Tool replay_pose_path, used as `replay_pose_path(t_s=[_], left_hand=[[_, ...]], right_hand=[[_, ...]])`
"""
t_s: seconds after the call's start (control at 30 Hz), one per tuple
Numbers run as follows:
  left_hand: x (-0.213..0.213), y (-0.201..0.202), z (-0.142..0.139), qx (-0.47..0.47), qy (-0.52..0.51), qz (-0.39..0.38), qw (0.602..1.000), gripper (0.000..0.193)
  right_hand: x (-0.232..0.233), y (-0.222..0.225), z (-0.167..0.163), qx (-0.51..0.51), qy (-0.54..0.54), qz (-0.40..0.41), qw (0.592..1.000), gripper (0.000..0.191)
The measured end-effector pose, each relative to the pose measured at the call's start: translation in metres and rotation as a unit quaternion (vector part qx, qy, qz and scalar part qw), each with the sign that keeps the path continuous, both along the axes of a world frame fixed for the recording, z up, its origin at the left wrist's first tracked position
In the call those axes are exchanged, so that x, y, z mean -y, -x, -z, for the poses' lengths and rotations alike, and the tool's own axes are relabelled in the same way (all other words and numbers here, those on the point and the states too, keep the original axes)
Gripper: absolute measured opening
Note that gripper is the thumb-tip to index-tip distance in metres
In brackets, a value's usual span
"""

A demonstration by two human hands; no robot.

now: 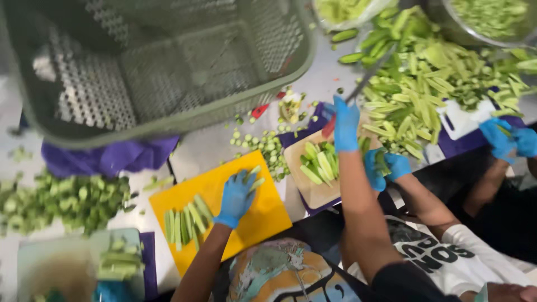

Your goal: The person cuts cucumbers into long strips on a yellow cutting board using a knife. They repeatedly pick up whole cucumbers, slice them lengthwise, and transfer the strips into a nearby basket. Other people at the table are also cutting vegetables.

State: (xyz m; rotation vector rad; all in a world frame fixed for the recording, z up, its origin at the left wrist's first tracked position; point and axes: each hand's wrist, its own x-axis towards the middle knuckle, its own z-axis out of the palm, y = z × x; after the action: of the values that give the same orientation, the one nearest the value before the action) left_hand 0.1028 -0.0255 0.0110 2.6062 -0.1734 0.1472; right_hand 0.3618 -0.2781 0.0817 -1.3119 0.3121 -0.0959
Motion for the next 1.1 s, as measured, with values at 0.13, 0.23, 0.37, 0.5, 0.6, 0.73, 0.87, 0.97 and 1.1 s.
replay_pose_path(t_s=[0.13,0.23,0.37,0.5,0.6,0.73,0.87,0.97,1.1], left_hand=[[0.009,0.002,-0.005,0.031,-0.098,-0.065,0.993,0.061],[0.009,0.009,-0.004,0.043,-0.158,-0.090,0.982,0.058],[0.008,0.014,0.001,0.017,-0.139,-0.087,0.986,0.033],[0.005,0.021,0.008,-0.015,-0.039,-0.146,0.988,0.034],[-0.006,0.045,0.014,0.012,0.129,-0.250,0.960,0.048],[-0.037,0.102,0.024,0.150,0.093,-0.319,0.931,0.054],[-0.061,0.140,0.034,0.017,0.060,-0.384,0.921,0.054],[-0.058,0.148,0.033,0.019,0.014,-0.368,0.930,0.056],[-0.044,0.140,0.019,0.044,-0.057,-0.363,0.929,0.049]], right_hand=[[-0.013,0.112,0.046,-0.081,-0.008,-0.055,0.995,0.030],[-0.020,0.179,0.060,-0.166,0.088,-0.143,0.972,0.038],[-0.041,0.229,0.066,-0.178,0.095,-0.154,0.967,0.026],[-0.070,0.247,0.062,-0.143,0.087,-0.239,0.956,0.023],[-0.091,0.251,0.060,-0.145,0.120,-0.280,0.941,0.018],[-0.105,0.254,0.063,-0.154,0.235,-0.343,0.897,0.013],[-0.107,0.252,0.068,-0.062,0.400,-0.312,0.860,0.015],[-0.101,0.251,0.072,-0.002,0.447,-0.294,0.845,0.014],[-0.086,0.247,0.077,0.002,0.437,-0.293,0.850,0.019]])
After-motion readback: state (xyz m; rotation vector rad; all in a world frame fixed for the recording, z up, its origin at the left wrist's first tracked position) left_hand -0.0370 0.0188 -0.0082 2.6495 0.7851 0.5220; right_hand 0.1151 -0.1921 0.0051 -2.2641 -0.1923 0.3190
